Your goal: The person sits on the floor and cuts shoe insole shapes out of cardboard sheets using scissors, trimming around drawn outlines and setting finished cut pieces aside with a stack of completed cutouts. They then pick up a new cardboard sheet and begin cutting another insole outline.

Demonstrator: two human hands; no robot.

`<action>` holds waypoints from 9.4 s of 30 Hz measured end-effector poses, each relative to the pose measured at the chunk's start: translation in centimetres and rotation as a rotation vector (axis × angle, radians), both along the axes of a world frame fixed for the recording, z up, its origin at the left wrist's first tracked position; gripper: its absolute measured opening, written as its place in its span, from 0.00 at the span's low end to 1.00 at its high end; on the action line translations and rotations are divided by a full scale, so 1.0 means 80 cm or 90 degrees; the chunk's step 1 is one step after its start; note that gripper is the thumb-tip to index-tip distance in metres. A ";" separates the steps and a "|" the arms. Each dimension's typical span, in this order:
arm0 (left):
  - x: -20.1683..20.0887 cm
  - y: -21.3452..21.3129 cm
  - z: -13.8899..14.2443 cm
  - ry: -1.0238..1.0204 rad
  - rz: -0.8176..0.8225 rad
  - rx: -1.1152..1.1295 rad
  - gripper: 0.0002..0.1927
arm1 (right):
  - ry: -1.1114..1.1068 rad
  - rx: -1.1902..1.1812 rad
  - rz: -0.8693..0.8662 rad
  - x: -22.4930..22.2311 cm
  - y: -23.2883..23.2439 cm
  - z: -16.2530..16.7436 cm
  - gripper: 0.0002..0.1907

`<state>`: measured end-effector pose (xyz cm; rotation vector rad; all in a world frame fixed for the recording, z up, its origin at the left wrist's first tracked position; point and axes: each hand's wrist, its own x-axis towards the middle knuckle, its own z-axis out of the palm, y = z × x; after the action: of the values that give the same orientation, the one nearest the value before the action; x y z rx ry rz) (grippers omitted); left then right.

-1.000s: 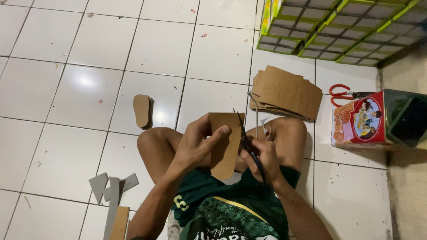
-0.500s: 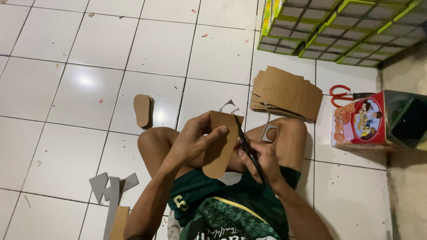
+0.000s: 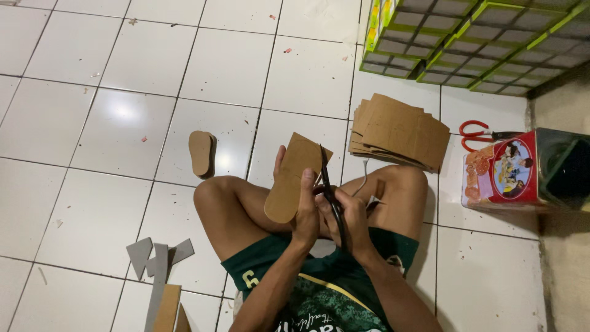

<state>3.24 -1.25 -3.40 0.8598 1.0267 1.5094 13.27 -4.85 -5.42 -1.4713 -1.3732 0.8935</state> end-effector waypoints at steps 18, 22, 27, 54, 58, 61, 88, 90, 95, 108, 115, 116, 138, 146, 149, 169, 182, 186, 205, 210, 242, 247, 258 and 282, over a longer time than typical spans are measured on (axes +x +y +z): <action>-0.002 -0.018 0.029 0.133 0.015 0.069 0.30 | 0.055 0.078 0.074 -0.001 0.020 0.016 0.36; -0.006 -0.018 0.027 0.141 -0.002 0.063 0.31 | 0.079 0.033 0.061 0.000 0.017 0.008 0.35; -0.010 -0.017 0.025 0.082 -0.025 0.034 0.32 | 0.122 0.000 0.056 0.004 0.013 0.004 0.33; -0.037 0.001 0.020 -0.095 -0.198 -0.006 0.35 | 0.126 -0.024 0.061 0.018 0.003 0.015 0.28; -0.029 0.003 0.015 -0.163 -0.150 -0.025 0.37 | 0.077 -0.021 0.041 0.015 0.005 0.011 0.29; -0.016 0.006 0.015 -0.167 -0.109 -0.051 0.34 | 0.081 -0.052 0.027 0.011 0.006 0.007 0.29; -0.045 -0.004 0.039 0.011 -0.188 -0.010 0.29 | 0.130 -0.017 0.052 0.021 0.001 0.000 0.27; -0.047 -0.002 0.038 0.019 -0.192 -0.012 0.29 | 0.148 -0.021 0.052 0.021 0.001 0.002 0.27; -0.055 0.002 0.035 0.033 -0.212 -0.010 0.30 | 0.104 -0.033 0.047 0.023 0.001 0.010 0.26; -0.031 0.010 0.013 -0.048 -0.103 -0.120 0.31 | 0.079 0.006 0.133 0.019 -0.001 -0.005 0.31; -0.029 0.008 0.022 -0.076 -0.078 -0.113 0.28 | 0.006 0.069 0.078 0.012 0.014 -0.009 0.24; -0.028 0.006 0.024 -0.096 -0.078 -0.101 0.28 | 0.018 0.062 0.078 0.012 0.016 -0.007 0.23; -0.053 0.004 0.018 0.016 -0.159 -0.168 0.24 | 0.086 0.002 0.077 0.019 0.009 0.004 0.31; -0.060 0.010 0.028 -0.043 -0.208 -0.111 0.28 | 0.078 -0.004 0.071 0.023 0.005 0.000 0.31; -0.061 0.014 0.029 -0.016 -0.191 -0.129 0.26 | 0.070 -0.011 0.066 0.024 0.004 0.002 0.31; -0.054 0.022 0.002 0.006 -0.128 -0.059 0.17 | 0.061 -0.043 0.055 0.019 0.003 0.005 0.28; -0.069 0.021 0.028 0.072 -0.193 -0.059 0.16 | 0.133 -0.018 0.088 0.019 0.002 0.007 0.33; -0.077 0.024 0.030 0.125 -0.216 -0.069 0.16 | 0.147 -0.016 0.100 0.021 0.001 0.006 0.33; -0.093 0.044 0.048 0.237 -0.265 -0.084 0.22 | 0.104 0.007 0.131 0.027 -0.002 0.016 0.35; -0.096 0.046 0.049 0.246 -0.273 -0.092 0.23 | 0.129 -0.005 0.147 0.026 -0.004 0.027 0.35; -0.107 0.068 0.069 0.334 -0.361 -0.055 0.21 | 0.001 0.100 0.162 0.039 -0.005 0.027 0.26; -0.110 0.070 0.070 0.323 -0.382 -0.052 0.21 | -0.020 0.087 0.161 0.041 -0.006 0.030 0.24; -0.112 0.074 0.071 0.259 -0.420 -0.049 0.18 | -0.046 0.077 0.168 0.049 -0.009 0.034 0.21; -0.120 0.080 0.061 0.261 -0.439 -0.072 0.18 | -0.099 0.102 0.174 0.058 -0.004 0.026 0.17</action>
<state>-6.34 5.13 1.50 1.3083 0.9497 0.7034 17.90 -5.15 -3.36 -1.2717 -1.7504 0.8281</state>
